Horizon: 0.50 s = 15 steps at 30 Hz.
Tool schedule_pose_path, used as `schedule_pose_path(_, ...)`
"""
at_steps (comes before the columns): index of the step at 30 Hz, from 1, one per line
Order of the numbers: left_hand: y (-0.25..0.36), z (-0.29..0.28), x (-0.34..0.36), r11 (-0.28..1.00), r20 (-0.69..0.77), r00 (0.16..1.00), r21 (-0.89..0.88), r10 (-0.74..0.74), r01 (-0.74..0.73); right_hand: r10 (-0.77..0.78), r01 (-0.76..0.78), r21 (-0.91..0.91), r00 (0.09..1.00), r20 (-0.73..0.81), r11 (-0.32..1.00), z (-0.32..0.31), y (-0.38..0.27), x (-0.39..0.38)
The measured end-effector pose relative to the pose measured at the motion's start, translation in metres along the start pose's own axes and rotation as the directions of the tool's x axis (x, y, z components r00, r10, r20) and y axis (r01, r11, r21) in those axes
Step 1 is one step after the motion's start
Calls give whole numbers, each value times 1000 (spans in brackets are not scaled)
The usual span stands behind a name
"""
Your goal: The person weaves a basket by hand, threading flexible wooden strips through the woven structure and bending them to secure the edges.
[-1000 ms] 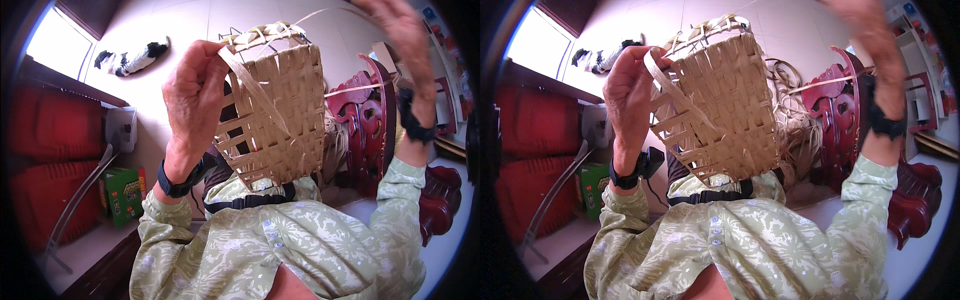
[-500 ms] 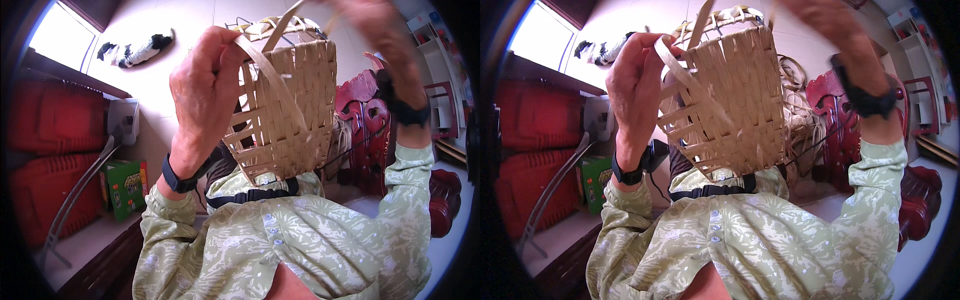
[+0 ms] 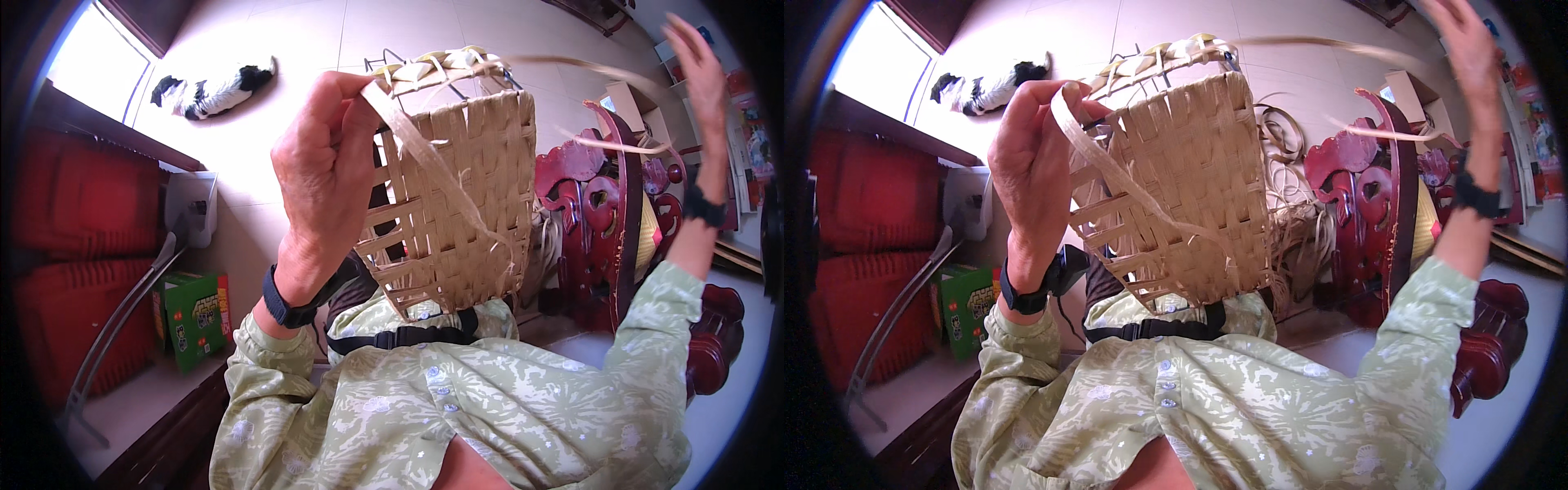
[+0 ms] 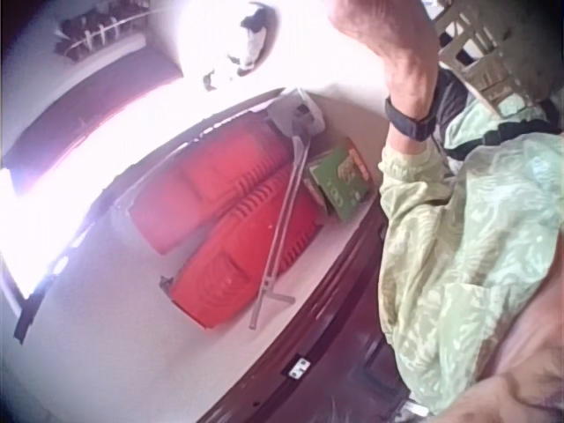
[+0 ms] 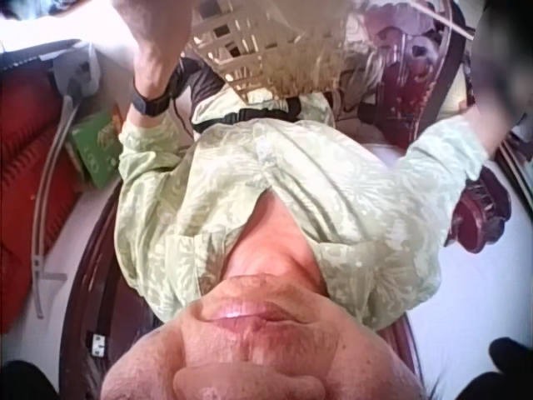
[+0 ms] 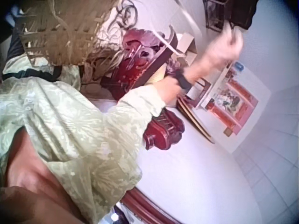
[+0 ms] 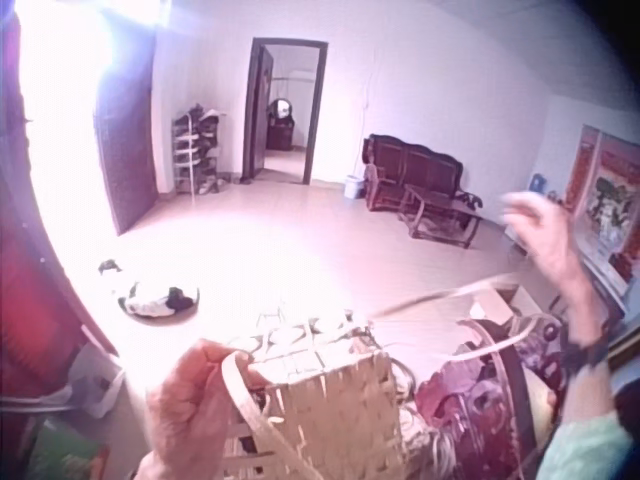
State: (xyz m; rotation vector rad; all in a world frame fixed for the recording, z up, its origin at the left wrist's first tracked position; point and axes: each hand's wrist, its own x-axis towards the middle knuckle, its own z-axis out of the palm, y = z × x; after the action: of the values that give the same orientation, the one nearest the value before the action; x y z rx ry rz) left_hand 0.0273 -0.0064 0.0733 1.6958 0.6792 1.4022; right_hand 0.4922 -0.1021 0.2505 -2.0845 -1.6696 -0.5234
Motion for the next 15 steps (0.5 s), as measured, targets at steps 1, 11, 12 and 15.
schedule_pose_path(1,1,1,1,1000,15,1000,-4,-10,10,-113,78,272,987,116,959,19,-62,-14)
schedule_pose_path(11,22,1,-2,999,45,998,-19,-34,35,-769,524,597,576,277,608,79,-241,-27)
schedule_pose_path(12,25,2,-2,999,64,997,-36,-33,35,-757,353,720,545,360,597,80,-241,-18)
schedule_pose_path(15,27,8,-3,999,46,999,-34,-12,14,-688,183,693,440,577,698,74,-243,-8)
